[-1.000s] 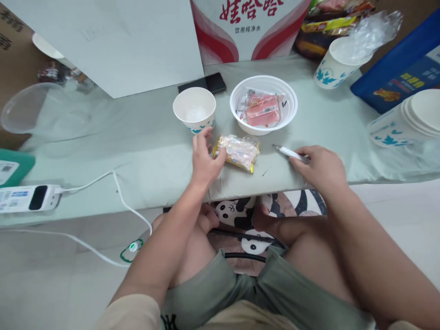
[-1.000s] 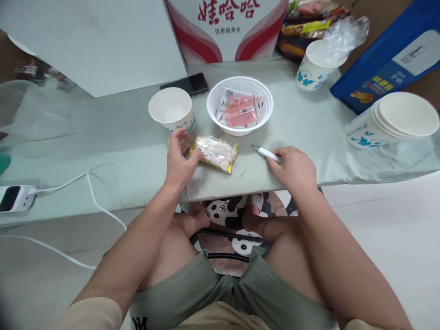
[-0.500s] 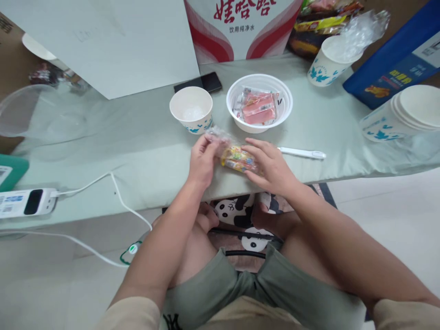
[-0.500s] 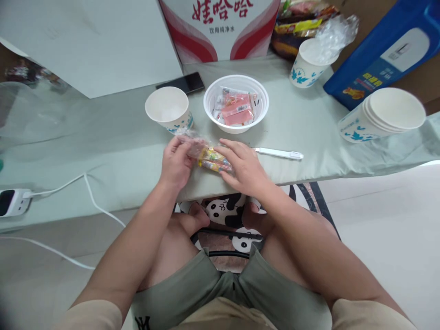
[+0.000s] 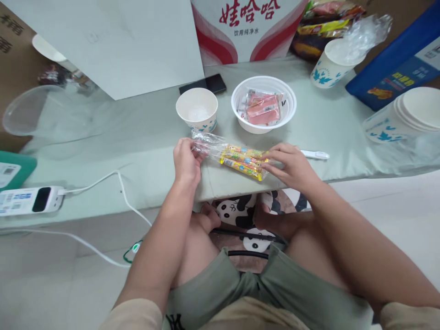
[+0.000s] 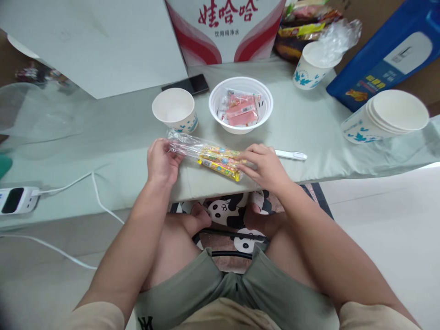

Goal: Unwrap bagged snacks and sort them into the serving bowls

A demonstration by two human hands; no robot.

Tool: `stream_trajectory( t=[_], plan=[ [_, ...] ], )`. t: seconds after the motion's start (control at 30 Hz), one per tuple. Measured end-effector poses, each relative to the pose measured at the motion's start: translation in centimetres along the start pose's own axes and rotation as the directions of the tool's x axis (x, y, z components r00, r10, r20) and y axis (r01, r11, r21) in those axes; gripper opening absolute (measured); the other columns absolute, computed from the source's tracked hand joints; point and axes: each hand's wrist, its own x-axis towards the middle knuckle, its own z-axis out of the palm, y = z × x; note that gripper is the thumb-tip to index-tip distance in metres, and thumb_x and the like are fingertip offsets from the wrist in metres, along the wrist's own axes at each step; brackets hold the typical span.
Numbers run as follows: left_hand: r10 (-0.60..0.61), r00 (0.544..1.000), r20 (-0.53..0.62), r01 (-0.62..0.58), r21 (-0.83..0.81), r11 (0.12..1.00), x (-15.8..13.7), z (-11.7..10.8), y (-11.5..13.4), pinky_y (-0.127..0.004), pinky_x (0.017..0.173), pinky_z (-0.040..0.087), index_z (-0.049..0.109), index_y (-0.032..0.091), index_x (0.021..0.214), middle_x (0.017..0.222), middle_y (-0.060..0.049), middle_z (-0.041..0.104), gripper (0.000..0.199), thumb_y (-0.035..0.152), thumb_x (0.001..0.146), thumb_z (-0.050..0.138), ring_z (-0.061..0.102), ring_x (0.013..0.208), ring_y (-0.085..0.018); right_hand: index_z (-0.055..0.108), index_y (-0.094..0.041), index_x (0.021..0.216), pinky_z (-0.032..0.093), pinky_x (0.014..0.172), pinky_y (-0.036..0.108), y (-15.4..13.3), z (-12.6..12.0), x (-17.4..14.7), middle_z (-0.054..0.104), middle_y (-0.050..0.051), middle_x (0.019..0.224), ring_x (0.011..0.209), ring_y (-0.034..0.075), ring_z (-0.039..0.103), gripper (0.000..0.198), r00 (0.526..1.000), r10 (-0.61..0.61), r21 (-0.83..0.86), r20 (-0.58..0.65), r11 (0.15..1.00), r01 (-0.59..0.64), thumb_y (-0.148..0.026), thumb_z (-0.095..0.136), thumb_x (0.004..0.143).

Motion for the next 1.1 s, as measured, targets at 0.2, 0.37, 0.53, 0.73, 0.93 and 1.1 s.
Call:
stream_trajectory(
  t=[0.2, 0.37, 0.53, 0.73, 0.93, 1.1],
  plan=[
    [0.098, 0.993, -0.059, -0.104, -0.091, 0.99, 1.1, -2.0, 0.3, -0.02, 0.052, 0.043, 0.044, 0.022, 0.066, 0.064, 0.003, 0.051, 0.017, 0.024, 0.074, 0.06, 0.052, 0.058, -0.009, 0.076, -0.025, 0.085, 0.044, 0.085, 0.044, 0.7, -1.7, -0.8, 0.07, 0.01, 0.088, 0.089, 0.027, 0.062, 0.027, 0.987, 0.079, -0.08, -0.138, 0.993, -0.091, -0.04, 0.055, 0.095],
    [0.271, 0.962, -0.02, -0.268, 0.089, 0.959, 1.4, -3.1, 0.3, -0.023, 0.06, 0.045, 0.054, 0.023, 0.076, 0.078, 0.001, 0.059, 0.017, 0.036, 0.081, 0.064, 0.058, 0.073, -0.012, 0.07, -0.025, 0.07, 0.045, 0.092, 0.052, 0.3, -2.4, -1.2, 0.071, 0.011, 0.097, 0.097, 0.031, 0.063, 0.025, 0.961, 0.049, -0.095, -0.271, 0.993, -0.077, -0.029, 0.052, 0.086],
    [0.349, 0.919, 0.184, -0.393, 0.337, 0.856, 0.6, -2.7, 0.9, -0.026, 0.078, 0.05, 0.06, 0.024, 0.096, 0.092, -0.002, 0.069, 0.034, 0.03, 0.07, 0.08, 0.064, 0.089, -0.017, 0.071, -0.023, 0.113, 0.041, 0.102, 0.052, -2.0, -1.2, -0.1, 0.071, 0.013, 0.117, 0.117, 0.035, 0.06, 0.032, 0.98, 0.009, -0.095, -0.197, 0.995, -0.028, -0.038, 0.058, 0.087],
    [0.468, 0.869, 0.163, -0.494, 0.365, 0.789, -0.5, -3.9, 2.2, -0.025, 0.074, 0.047, 0.063, 0.021, 0.078, 0.074, 0.002, 0.059, 0.012, 0.015, 0.071, 0.07, 0.056, 0.071, -0.012, 0.073, -0.023, 0.092, 0.041, 0.074, 0.036, -4.3, 0.9, -0.1, 0.073, 0.007, 0.081, 0.077, 0.023, 0.063, 0.029, 0.942, -0.192, 0.0, 0.274, 0.98, 0.2, -0.026, 0.044, 0.093],
    [0.283, 0.914, 0.292, -0.406, 0.642, 0.65, -0.9, -6.0, 2.9, -0.035, 0.084, 0.05, 0.072, 0.024, 0.094, 0.078, 0.0, 0.051, 0.028, 0.032, 0.068, 0.08, 0.055, 0.08, -0.019, 0.067, -0.023, 0.124, 0.031, 0.059, 0.031, -5.7, 1.5, -0.3, 0.071, 0.007, 0.073, 0.06, 0.021, 0.056, 0.04, 0.919, 0.211, -0.177, 0.333, 0.971, -0.159, -0.035, 0.041, 0.096],
    [0.213, 0.816, 0.537, -0.577, 0.732, 0.362, -0.4, -5.1, 2.2, -0.051, 0.118, 0.033, 0.074, 0.023, 0.097, 0.122, -0.011, 0.054, 0.052, 0.028, 0.048, 0.09, 0.045, 0.131, -0.037, 0.053, -0.022, 0.147, 0.04, 0.06, 0.035, -5.4, 2.6, 0.8, 0.074, 0.012, 0.084, 0.066, 0.025, 0.06, 0.057, 0.946, 0.293, -0.269, 0.137, 0.93, -0.25, -0.036, 0.048, 0.092]
  ],
)
